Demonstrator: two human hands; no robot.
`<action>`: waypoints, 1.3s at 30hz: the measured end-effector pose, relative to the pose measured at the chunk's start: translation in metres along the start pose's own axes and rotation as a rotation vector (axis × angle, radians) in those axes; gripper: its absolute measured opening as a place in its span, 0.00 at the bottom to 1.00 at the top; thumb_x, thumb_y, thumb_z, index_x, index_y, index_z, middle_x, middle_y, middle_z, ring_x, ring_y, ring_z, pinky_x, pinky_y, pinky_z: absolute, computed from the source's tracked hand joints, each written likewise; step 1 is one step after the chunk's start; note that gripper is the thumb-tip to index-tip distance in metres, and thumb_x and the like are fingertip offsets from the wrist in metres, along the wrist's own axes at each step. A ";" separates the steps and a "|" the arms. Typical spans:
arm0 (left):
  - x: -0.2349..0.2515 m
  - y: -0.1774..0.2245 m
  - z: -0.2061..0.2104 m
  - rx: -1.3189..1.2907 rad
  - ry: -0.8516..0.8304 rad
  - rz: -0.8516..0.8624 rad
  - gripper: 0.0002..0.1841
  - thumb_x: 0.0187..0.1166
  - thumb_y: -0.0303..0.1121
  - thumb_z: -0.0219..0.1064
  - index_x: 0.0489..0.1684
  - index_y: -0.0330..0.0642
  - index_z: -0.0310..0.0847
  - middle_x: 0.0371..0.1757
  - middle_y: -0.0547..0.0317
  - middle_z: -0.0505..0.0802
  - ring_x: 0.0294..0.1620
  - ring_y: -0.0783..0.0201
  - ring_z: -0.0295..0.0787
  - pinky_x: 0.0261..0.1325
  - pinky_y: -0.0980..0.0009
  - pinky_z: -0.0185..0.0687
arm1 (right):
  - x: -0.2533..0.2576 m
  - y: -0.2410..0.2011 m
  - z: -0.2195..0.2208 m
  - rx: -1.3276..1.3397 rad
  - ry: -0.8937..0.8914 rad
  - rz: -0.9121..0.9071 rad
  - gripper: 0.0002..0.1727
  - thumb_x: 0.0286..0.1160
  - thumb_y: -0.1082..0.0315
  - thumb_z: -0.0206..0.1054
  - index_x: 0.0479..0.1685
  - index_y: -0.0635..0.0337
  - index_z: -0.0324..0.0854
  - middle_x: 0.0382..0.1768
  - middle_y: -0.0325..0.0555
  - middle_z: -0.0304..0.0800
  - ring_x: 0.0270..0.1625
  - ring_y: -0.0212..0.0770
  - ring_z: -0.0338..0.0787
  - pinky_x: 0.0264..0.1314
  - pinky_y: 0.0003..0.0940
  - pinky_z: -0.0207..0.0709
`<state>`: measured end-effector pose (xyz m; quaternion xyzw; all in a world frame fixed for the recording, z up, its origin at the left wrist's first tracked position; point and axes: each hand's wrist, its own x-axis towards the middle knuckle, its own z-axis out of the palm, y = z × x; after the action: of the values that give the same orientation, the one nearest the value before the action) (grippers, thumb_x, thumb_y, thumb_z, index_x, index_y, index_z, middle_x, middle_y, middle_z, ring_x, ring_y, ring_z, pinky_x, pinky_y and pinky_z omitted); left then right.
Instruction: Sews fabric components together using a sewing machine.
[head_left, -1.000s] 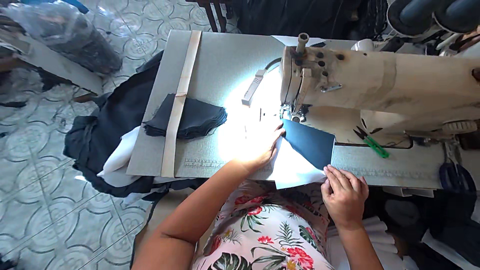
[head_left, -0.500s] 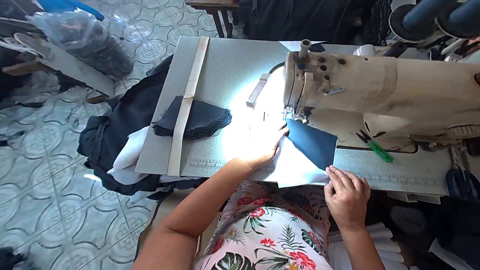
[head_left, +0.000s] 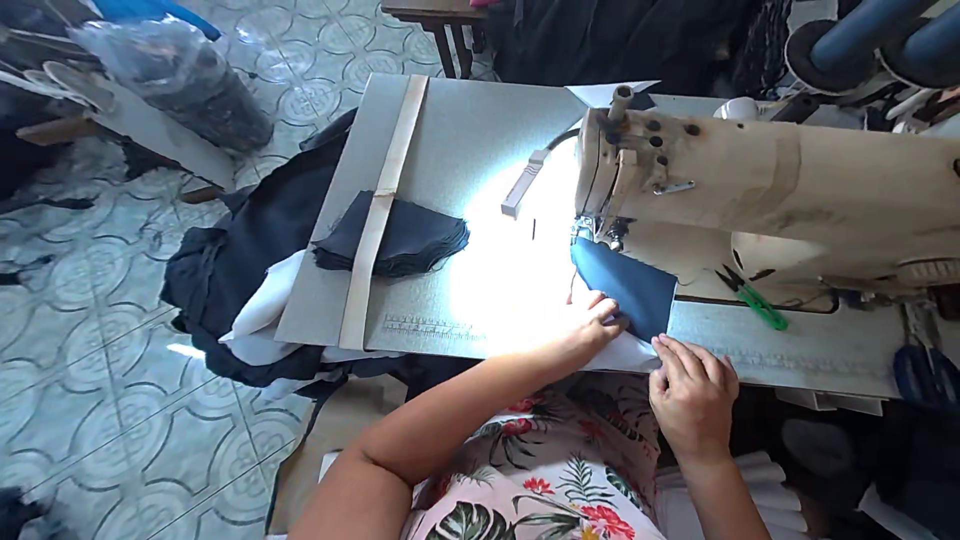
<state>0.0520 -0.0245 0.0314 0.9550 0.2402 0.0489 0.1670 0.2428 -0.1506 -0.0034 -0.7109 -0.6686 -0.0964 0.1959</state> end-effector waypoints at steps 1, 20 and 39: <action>-0.002 -0.002 0.000 0.018 0.007 -0.006 0.21 0.85 0.22 0.53 0.70 0.51 0.83 0.70 0.53 0.87 0.77 0.49 0.80 0.66 0.46 0.81 | 0.000 -0.002 -0.001 0.001 -0.010 -0.009 0.20 0.73 0.69 0.57 0.53 0.50 0.95 0.58 0.38 0.96 0.65 0.52 0.90 0.75 0.64 0.67; -0.021 0.000 0.009 0.021 0.060 0.055 0.22 0.81 0.20 0.60 0.64 0.58 0.89 0.50 0.52 0.91 0.60 0.49 0.88 0.79 0.24 0.56 | 0.027 -0.014 0.002 0.299 -0.143 0.021 0.18 0.73 0.79 0.62 0.47 0.50 0.96 0.52 0.44 0.96 0.59 0.54 0.91 0.57 0.58 0.81; -0.010 0.028 -0.004 0.021 0.218 -0.458 0.23 0.78 0.32 0.58 0.70 0.40 0.85 0.77 0.45 0.84 0.64 0.45 0.90 0.53 0.48 0.87 | 0.017 -0.003 0.018 0.286 -0.015 -0.093 0.19 0.75 0.77 0.60 0.48 0.47 0.96 0.60 0.40 0.94 0.72 0.55 0.84 0.71 0.57 0.72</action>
<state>0.0551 -0.0513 0.0444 0.8665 0.4673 0.1098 0.1371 0.2395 -0.1277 -0.0125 -0.6445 -0.7093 -0.0039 0.2856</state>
